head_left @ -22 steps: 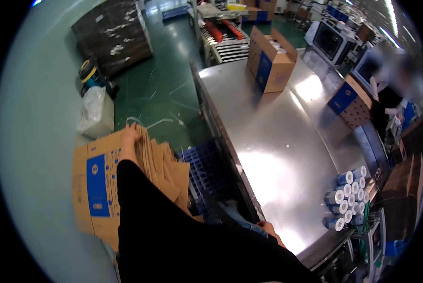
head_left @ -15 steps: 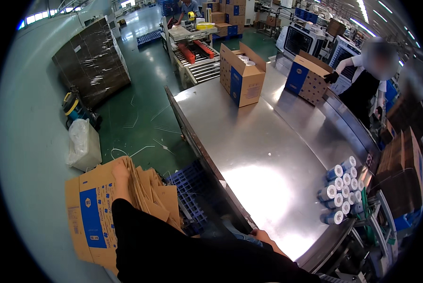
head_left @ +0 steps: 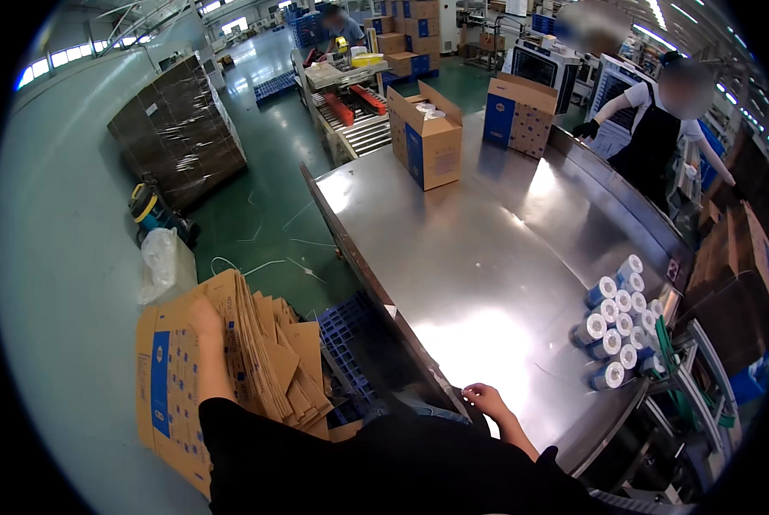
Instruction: The person picks up paper rolls from a metal table and places them into cardboard boxes, repeating the process of opening new boxes and filling them with the rolls.
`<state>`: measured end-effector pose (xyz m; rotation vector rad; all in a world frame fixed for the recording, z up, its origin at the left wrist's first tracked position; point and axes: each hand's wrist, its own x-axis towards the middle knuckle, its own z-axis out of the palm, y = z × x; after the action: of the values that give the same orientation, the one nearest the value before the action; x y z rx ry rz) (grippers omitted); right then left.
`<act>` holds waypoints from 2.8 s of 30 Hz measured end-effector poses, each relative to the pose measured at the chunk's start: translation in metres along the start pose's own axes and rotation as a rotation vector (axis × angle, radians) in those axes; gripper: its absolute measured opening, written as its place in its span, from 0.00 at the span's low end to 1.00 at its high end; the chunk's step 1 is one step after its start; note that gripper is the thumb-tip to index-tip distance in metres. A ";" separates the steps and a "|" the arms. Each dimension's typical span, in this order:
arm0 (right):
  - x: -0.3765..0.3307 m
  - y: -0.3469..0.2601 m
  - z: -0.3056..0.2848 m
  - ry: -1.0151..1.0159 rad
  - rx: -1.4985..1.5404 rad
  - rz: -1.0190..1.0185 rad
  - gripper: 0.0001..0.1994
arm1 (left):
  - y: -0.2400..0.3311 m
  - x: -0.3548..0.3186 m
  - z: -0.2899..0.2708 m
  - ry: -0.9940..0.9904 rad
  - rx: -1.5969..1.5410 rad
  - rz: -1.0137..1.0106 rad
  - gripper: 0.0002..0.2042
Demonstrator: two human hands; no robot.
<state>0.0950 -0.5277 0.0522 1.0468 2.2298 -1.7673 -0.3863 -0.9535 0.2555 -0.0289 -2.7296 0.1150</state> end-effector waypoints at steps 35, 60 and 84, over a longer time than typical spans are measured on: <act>-0.206 -0.109 -0.161 1.302 -0.726 -0.334 0.13 | 0.442 -0.150 -0.180 -0.140 -0.819 1.693 0.18; -0.279 -0.131 -0.174 0.950 -0.754 0.338 0.16 | 0.455 -0.178 -0.161 -0.331 -1.528 1.484 0.18; -0.149 -0.083 -0.143 0.669 -0.697 -0.257 0.19 | 0.477 -0.218 -0.115 -0.955 -0.740 2.334 0.12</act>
<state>0.2062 -0.4729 0.2368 1.3188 3.1173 -0.5595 -0.1390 -0.4772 0.2340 -3.5720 -1.3023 -0.3143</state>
